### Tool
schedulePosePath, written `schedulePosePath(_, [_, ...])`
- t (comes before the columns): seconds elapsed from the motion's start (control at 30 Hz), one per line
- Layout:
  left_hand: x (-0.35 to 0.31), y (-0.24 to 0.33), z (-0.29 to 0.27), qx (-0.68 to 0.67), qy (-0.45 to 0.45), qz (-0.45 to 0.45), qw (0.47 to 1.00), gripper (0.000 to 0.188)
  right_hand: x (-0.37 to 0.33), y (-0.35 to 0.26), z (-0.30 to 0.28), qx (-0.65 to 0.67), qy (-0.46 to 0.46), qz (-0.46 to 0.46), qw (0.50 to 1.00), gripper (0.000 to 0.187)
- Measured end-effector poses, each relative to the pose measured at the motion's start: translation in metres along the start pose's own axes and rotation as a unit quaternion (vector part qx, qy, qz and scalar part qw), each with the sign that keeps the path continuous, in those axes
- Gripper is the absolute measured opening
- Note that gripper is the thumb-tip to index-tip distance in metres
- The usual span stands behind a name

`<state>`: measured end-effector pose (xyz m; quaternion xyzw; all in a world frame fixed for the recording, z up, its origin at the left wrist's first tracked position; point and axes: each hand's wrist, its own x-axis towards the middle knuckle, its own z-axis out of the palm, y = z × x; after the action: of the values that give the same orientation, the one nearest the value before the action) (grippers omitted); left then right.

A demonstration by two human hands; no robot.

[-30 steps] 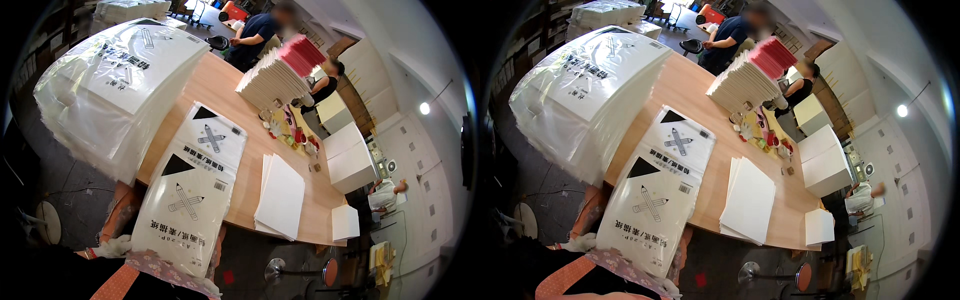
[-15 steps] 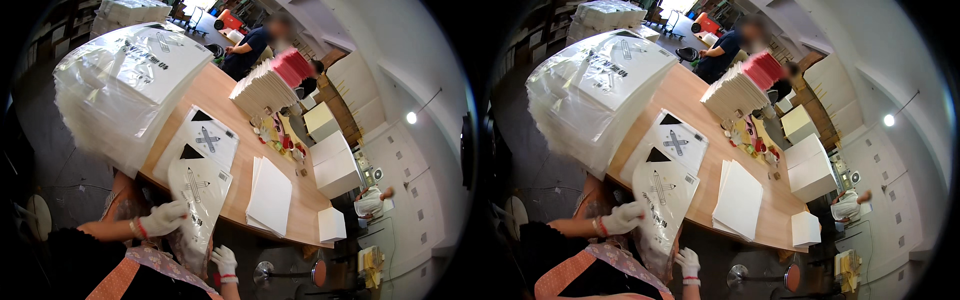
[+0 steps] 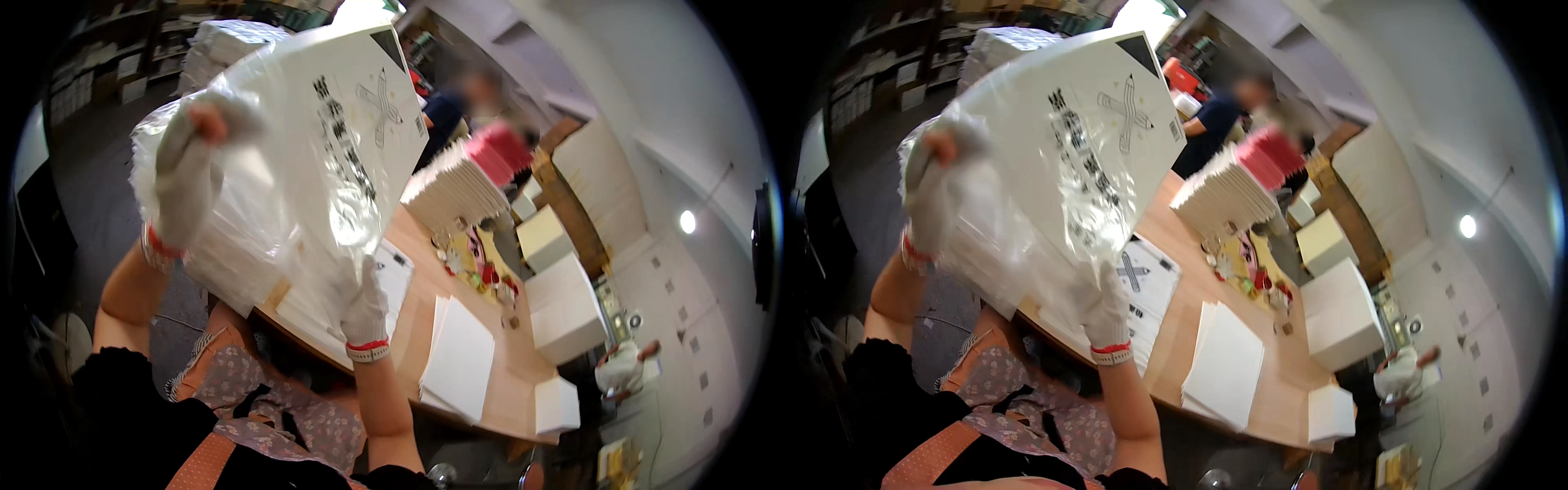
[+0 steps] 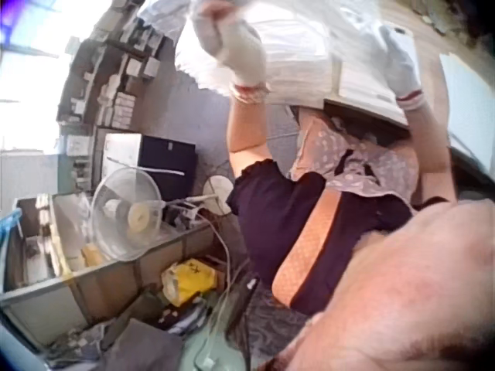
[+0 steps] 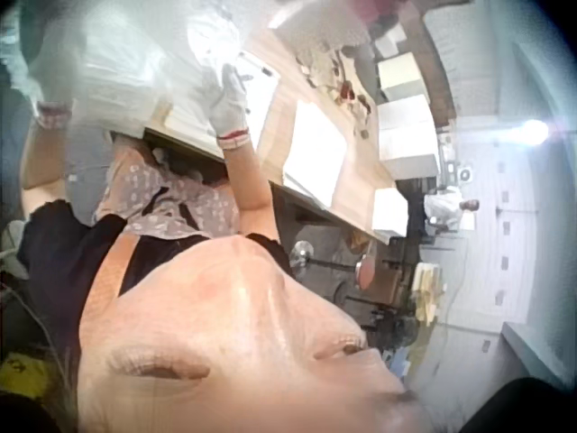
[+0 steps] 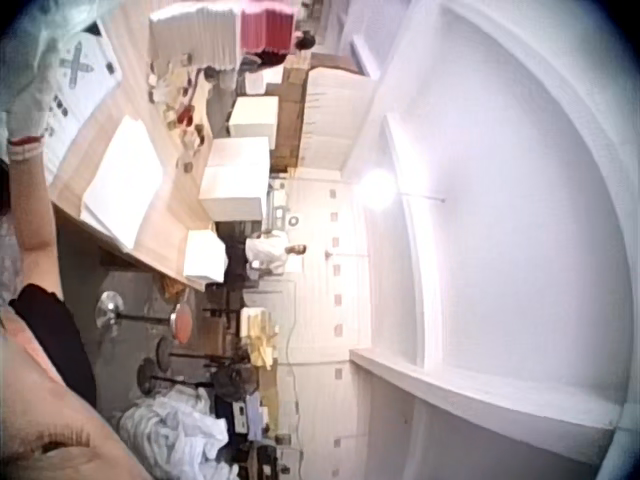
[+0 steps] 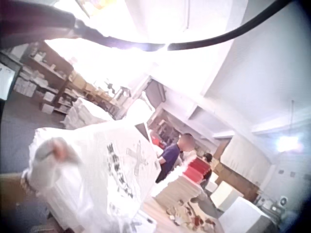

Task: The person packs white paper sheets into clear plastic bags at a wooden table. They repeatedly pick up stacks of paper, insert them into bags, and place the filled bags on a growing pile.

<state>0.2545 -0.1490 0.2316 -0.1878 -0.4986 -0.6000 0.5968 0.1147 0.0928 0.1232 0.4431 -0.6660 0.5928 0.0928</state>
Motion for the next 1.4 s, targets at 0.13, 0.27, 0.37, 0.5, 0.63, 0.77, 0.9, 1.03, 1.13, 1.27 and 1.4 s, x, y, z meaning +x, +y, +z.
schedulePosePath(0.13, [0.046,-0.037,-0.120,0.022,0.073,-0.049,0.996,0.015,0.037,-0.064,0.061,0.383,-0.177,0.355,0.834,0.033])
schedulePosePath(0.27, [-0.021,-0.054,-0.186,0.117,0.187,-0.138,0.966,0.015,-0.005,-0.035,0.078,0.366,-0.180,0.369,0.835,0.029])
schedulePosePath(0.37, [-0.130,-0.072,-0.220,0.084,0.324,-0.210,0.919,0.015,-0.078,0.014,0.053,0.267,-0.282,0.388,0.836,0.028])
schedulePosePath(0.5, [-0.317,-0.086,-0.224,0.410,0.167,-0.467,0.766,0.012,-0.200,0.074,0.003,0.141,-0.175,0.573,0.788,0.033])
schedulePosePath(0.63, [-0.320,-0.084,-0.162,0.587,-0.213,-0.514,0.588,0.031,-0.265,0.076,-0.081,0.016,-0.041,0.641,0.766,0.031])
schedulePosePath(0.77, [-0.333,-0.116,-0.137,0.598,-0.439,-0.383,0.550,0.048,-0.299,0.095,-0.129,-0.418,-0.070,0.411,0.807,0.044])
schedulePosePath(0.9, [-0.332,-0.140,-0.117,0.571,-0.602,-0.288,0.479,0.046,-0.303,0.125,-0.118,-0.542,-0.213,0.395,0.711,0.063])
schedulePosePath(1.03, [-0.327,-0.139,-0.099,0.589,-0.640,-0.250,0.425,0.040,-0.328,0.142,-0.114,-0.576,-0.227,0.379,0.688,0.042])
schedulePosePath(1.13, [-0.333,-0.135,-0.114,0.582,-0.609,-0.257,0.473,0.030,-0.335,0.137,-0.109,-0.589,-0.180,0.344,0.709,0.026])
schedulePosePath(1.27, [-0.325,-0.126,-0.116,0.563,-0.559,-0.217,0.569,0.022,-0.337,0.134,-0.119,-0.530,-0.125,0.380,0.747,0.024])
schedulePosePath(1.4, [-0.300,-0.104,-0.118,0.519,-0.482,-0.235,0.665,0.017,-0.321,0.117,-0.118,-0.437,-0.059,0.406,0.800,0.030])
